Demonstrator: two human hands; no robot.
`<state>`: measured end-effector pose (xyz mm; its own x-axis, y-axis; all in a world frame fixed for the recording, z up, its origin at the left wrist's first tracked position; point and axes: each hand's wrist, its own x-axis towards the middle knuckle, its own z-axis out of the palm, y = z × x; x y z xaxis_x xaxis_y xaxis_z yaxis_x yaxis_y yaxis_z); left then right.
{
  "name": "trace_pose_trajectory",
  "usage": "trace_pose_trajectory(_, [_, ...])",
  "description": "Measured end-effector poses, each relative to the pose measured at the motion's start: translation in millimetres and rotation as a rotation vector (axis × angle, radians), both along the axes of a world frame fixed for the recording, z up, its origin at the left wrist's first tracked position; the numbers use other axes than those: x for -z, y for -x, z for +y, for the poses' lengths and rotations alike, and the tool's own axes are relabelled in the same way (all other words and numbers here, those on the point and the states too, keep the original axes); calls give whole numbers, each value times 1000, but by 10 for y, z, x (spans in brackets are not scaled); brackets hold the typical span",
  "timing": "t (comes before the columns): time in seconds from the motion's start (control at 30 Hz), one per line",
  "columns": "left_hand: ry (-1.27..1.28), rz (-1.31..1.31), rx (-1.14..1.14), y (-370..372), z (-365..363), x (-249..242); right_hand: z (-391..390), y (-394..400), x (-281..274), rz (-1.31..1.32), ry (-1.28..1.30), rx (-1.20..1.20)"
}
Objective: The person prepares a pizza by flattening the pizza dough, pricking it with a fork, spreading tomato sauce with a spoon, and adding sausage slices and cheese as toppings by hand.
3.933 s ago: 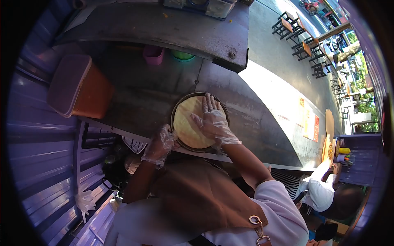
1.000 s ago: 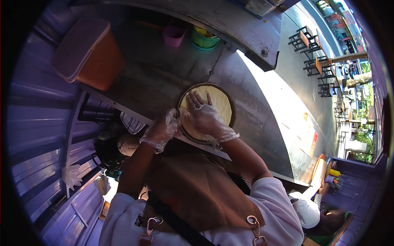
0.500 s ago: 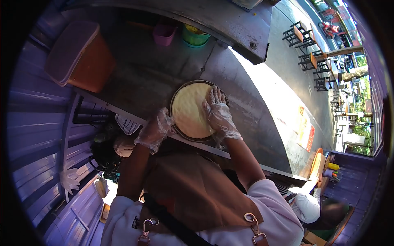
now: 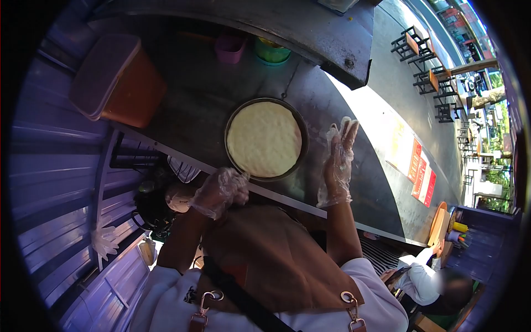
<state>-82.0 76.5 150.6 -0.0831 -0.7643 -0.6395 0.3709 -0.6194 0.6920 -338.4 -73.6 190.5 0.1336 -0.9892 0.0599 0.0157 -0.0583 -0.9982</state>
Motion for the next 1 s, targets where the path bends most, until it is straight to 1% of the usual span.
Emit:
trace_pose_trajectory(0.03, [-66, 112, 289, -75, -25, -19, 19, -43, -3, 90, 43, 24])
trace_pose_trajectory(0.07, [-65, 108, 292, -52, -92, 47, 39, -92, -5, 180, 84, 51])
trace_pose_trajectory(0.13, [30, 667, 331, 153, -240, 327, 108, -243, 0, 220, 120, 30])
trace_pose_trajectory(0.17, [31, 665, 334, 296, -279, 392, 136, -328, -5, 262, 158, 5])
trace_pose_trajectory(0.2, [347, 301, 476, 466, -301, 442, 161, -418, -32, 259, 161, 9])
trace_pose_trajectory(0.23, [652, -76, 600, 601, -301, 524, 188, -506, -73, 239, 166, -39])
trace_pose_trajectory(0.27, [655, -77, 609, 713, -288, 715, 195, -547, -100, 220, 171, -84])
trace_pose_trajectory(0.3, [727, -44, 574, 827, -270, 960, 175, -549, -109, 219, 174, -73])
trace_pose_trajectory(0.33, [797, -10, 540, 868, -268, 1082, 133, -557, -113, 214, 162, -29])
trace_pose_trajectory(0.37, [795, -9, 550, 772, -300, 849, 88, -569, -110, 208, 148, 15])
trace_pose_trajectory(0.43, [-5, 916, 386, 408, -370, 355, -3, -589, -95, 193, 115, 102])
trace_pose_trajectory(0.47, [356, 284, 649, 201, -448, 278, -43, -588, -95, 185, 101, 146])
trace_pose_trajectory(0.5, [697, -384, 856, 13, -547, 184, -75, -582, -106, 176, 90, 191])
trace_pose_trajectory(0.53, [568, -686, 690, -117, -646, -166, -93, -507, -156, 200, 20, 302])
trace_pose_trajectory(0.57, [433, -975, 502, -232, -732, -448, -109, -365, -67, 189, 28, 312])
trace_pose_trajectory(0.6, [442, -985, 505, -362, -799, -260, -112, -196, 134, 166, -55, 295])
trace_pose_trajectory(0.63, [550, -1295, 327, -513, -840, 137, -75, -117, 242, 145, -140, 273])
trace_pose_trajectory(0.67, [653, -1594, 127, -618, -871, 429, 1, -174, 126, 350, -82, 295])
trace_pose_trajectory(0.7, [658, -1596, 127, -669, -890, 563, 56, -237, 47, 347, -79, 298])
trace_pose_trajectory(0.77, [525, -1225, 348, -697, -922, 649, 154, -341, -33, 637, 99, 105])
trace_pose_trajectory(0.8, [530, -1222, 358, -655, -863, 694, 175, -351, 50, 796, 274, -13])
trace_pose_trajectory(0.87, [120, -66, 132, -435, -641, 612, 267, -458, 271, 1202, 482, -214])
trace_pose_trajectory(0.9, [117, -65, 171, -324, -583, 542, 345, -544, 333, 1230, 363, -352])
trace_pose_trajectory(0.97, [-48, -56, 229, -105, -476, 435, 463, -608, 424, 1275, 383, -393])
trace_pose_trajectory(1.0, [-52, -50, 258, -78, -432, 494, 482, -578, 459, 1284, 359, -374])
